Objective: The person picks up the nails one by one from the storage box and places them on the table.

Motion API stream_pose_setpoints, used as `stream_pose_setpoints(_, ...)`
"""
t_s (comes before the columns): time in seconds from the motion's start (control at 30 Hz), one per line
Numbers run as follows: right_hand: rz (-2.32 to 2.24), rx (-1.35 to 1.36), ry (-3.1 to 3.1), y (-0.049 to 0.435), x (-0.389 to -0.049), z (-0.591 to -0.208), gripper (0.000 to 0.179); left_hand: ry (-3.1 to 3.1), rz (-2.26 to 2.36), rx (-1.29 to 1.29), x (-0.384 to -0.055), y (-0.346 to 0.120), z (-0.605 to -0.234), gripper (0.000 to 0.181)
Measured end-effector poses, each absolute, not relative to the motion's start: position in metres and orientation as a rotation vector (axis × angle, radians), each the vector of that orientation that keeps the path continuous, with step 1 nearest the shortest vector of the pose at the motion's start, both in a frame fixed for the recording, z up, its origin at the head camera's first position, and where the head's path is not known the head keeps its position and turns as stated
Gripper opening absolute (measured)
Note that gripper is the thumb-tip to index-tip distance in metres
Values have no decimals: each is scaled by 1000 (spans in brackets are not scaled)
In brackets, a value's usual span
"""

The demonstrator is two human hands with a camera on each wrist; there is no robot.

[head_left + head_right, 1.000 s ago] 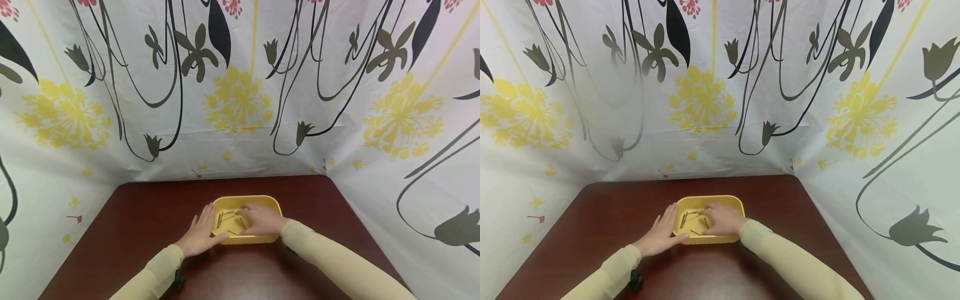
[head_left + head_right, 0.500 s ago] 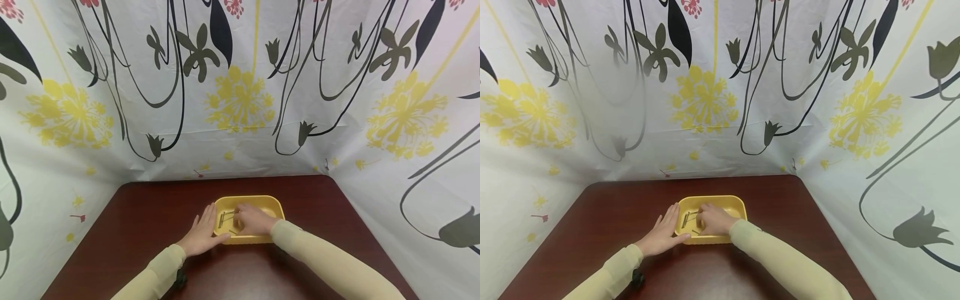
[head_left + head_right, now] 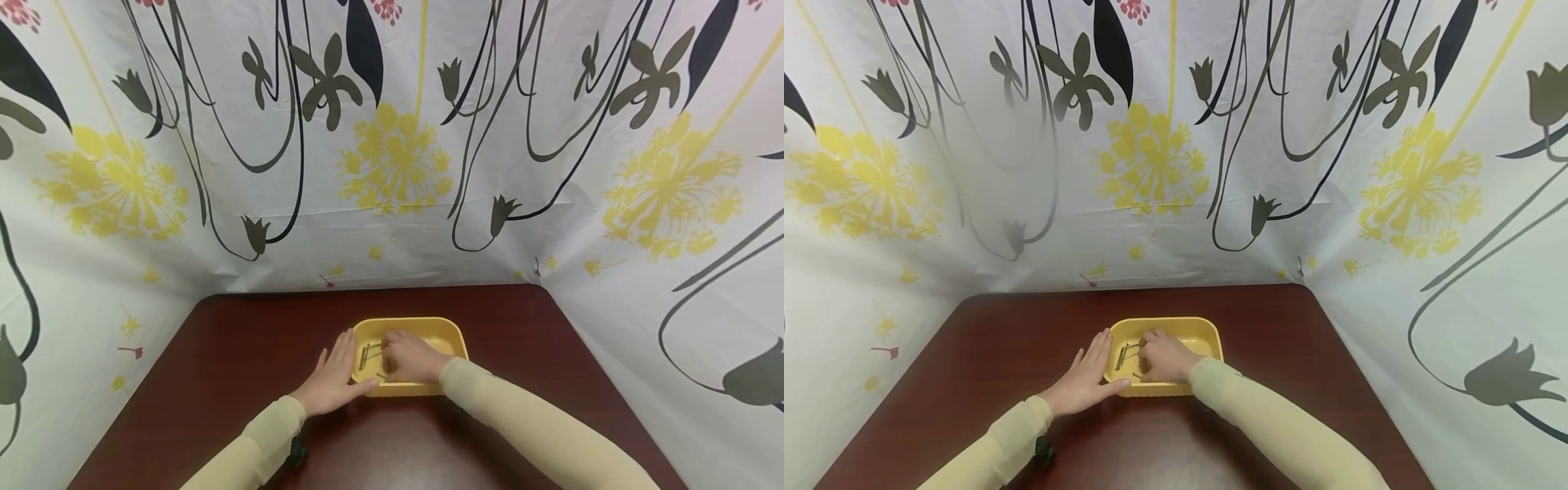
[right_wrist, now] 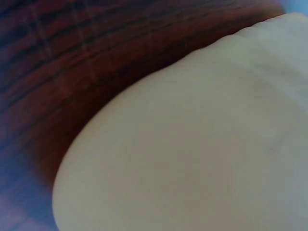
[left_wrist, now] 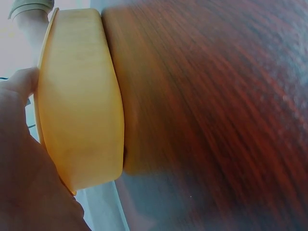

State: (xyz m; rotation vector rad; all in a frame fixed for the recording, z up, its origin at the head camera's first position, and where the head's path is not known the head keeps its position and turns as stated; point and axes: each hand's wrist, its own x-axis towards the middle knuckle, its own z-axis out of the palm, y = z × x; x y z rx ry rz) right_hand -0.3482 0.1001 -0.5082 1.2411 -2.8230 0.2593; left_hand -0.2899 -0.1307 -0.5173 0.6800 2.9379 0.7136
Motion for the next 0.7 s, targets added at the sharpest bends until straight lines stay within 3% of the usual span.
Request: stream_pose_setpoints(0.7, 214, 1263, -2753, 94, -348, -509, 12, 2915, 736, 665, -286, -131, -513, 107)
